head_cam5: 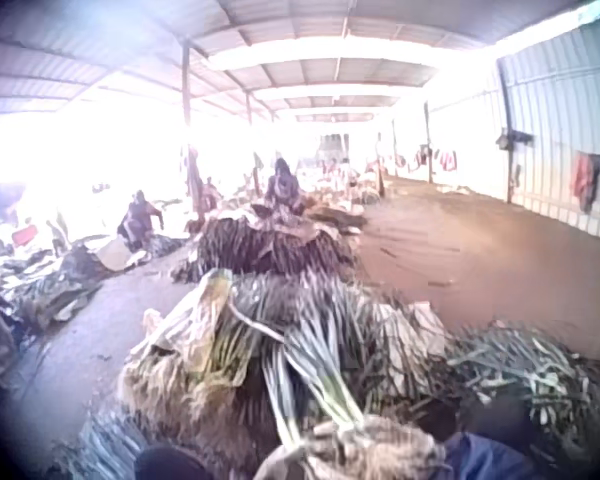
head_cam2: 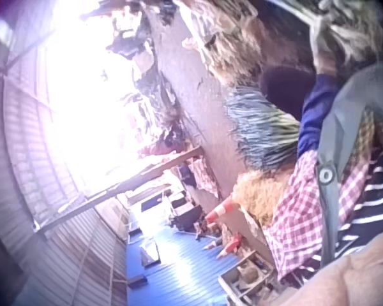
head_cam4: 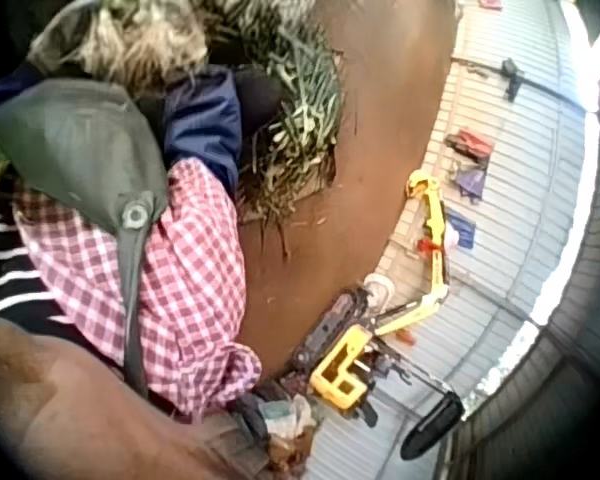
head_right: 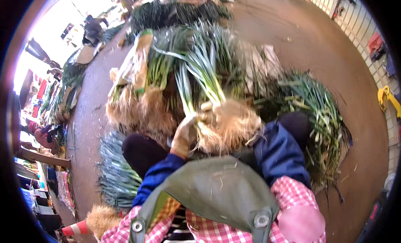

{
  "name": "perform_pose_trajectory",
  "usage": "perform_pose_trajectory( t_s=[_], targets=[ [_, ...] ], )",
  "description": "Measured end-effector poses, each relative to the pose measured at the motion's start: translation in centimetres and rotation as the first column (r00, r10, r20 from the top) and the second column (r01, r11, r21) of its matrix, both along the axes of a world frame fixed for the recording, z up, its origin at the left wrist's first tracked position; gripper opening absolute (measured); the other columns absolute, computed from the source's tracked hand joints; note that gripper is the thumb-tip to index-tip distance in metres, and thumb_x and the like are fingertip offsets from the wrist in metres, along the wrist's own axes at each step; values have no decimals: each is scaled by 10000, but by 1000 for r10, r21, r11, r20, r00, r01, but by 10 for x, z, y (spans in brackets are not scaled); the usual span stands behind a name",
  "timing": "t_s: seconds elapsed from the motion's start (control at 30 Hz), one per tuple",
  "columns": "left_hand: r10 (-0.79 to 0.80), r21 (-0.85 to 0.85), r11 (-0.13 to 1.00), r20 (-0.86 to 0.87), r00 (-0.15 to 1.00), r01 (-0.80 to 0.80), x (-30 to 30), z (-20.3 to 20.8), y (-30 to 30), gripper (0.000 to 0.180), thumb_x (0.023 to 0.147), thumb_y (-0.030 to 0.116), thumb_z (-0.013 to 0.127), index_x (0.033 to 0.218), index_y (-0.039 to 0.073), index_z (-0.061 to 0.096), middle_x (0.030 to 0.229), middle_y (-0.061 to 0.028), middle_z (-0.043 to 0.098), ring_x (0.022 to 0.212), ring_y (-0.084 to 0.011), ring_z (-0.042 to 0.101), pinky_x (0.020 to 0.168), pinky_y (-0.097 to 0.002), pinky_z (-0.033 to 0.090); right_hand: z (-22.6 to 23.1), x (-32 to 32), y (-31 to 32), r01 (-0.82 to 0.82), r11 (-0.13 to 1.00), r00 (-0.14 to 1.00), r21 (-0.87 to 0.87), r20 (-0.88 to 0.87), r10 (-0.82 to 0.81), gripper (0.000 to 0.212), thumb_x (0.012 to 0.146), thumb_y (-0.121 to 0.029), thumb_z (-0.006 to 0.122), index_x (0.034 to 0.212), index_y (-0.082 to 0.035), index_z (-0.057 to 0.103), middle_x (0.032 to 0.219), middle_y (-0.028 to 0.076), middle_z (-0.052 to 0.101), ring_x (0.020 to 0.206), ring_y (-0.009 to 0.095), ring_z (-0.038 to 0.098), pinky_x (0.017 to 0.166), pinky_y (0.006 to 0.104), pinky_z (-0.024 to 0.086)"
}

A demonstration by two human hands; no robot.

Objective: The person cleans green onions by hand, peeling off the outer leaves and removing debris from the root ends.

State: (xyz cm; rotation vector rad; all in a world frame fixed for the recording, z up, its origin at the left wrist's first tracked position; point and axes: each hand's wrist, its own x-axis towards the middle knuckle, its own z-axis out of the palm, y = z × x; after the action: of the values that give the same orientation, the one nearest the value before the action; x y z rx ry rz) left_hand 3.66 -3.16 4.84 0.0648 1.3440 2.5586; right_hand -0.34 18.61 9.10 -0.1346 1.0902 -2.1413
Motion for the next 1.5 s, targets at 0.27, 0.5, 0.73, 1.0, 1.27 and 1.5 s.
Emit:
perform_pose_trajectory(
  t_s=[0.27, 0.5, 0.73, 1.0, 1.27, 1.5],
  targets=[
    [-10, 301, 948, 343, 939, -100, -2, -17, 14, 272, 949, 223, 515, 1058, -4, 619, 959, -107, 659, 841, -208, 631, 756, -325, 519, -25, 20, -42, 181, 982, 965, -57, 204, -166, 235, 915, -92, 492, 1103, 11, 591, 1050, 86, 613, 897, 168, 588, 843, 258, 472],
    [105, 83, 986, 348, 932, -142, 0, -20, 18, 266, 942, 254, 524, 1060, 30, 607, 811, -97, 646, 624, -207, 612, 561, -326, 532, -17, 36, -61, 148, 989, 922, 0, 361, -137, 229, 871, -79, 612, 1100, -91, 607, 845, 12, 626, 695, 84, 592, 590, 213, 489],
    [49, -139, 990, 223, 974, -18, 8, -18, 16, 265, 905, 247, 589, 1066, 38, 624, 811, -46, 631, 664, -127, 582, 569, -262, 475, -27, 13, -33, 129, 981, 968, 147, 195, -157, 237, 881, -31, 548, 1106, -87, 593, 798, -4, 530, 590, 84, 450, 567, 244, 458],
    [89, -83, 994, 145, 985, -78, 6, -39, 27, 278, 948, 305, 542, 992, 42, 619, 764, -9, 598, 629, -82, 536, 577, -233, 436, -92, 21, -28, -21, 960, 964, 278, -250, 94, 547, 841, -5, 619, 1356, -46, 439, 1049, 48, 571, 907, 128, 544, 798, 245, 464],
    [235, -514, 805, -182, 955, -296, -7, -50, 22, 369, 955, 373, 515, 935, 12, 592, 761, -54, 618, 645, -128, 577, 626, -258, 464, -82, 32, -15, -157, 981, 987, 112, 46, 152, 516, 875, -29, 623, 1355, -40, 432, 1124, 75, 602, 967, 135, 579, 891, 298, 486],
    [105, -580, 794, -166, 981, -183, -2, -11, 21, 424, 944, 410, 519, 987, -6, 590, 794, -85, 628, 682, -159, 620, 631, -294, 480, -23, 45, -24, -52, 968, 855, -244, 490, 169, 341, 882, -242, 630, 1152, -41, 573, 923, 123, 669, 702, 206, 654, 575, 336, 558]
  ],
)
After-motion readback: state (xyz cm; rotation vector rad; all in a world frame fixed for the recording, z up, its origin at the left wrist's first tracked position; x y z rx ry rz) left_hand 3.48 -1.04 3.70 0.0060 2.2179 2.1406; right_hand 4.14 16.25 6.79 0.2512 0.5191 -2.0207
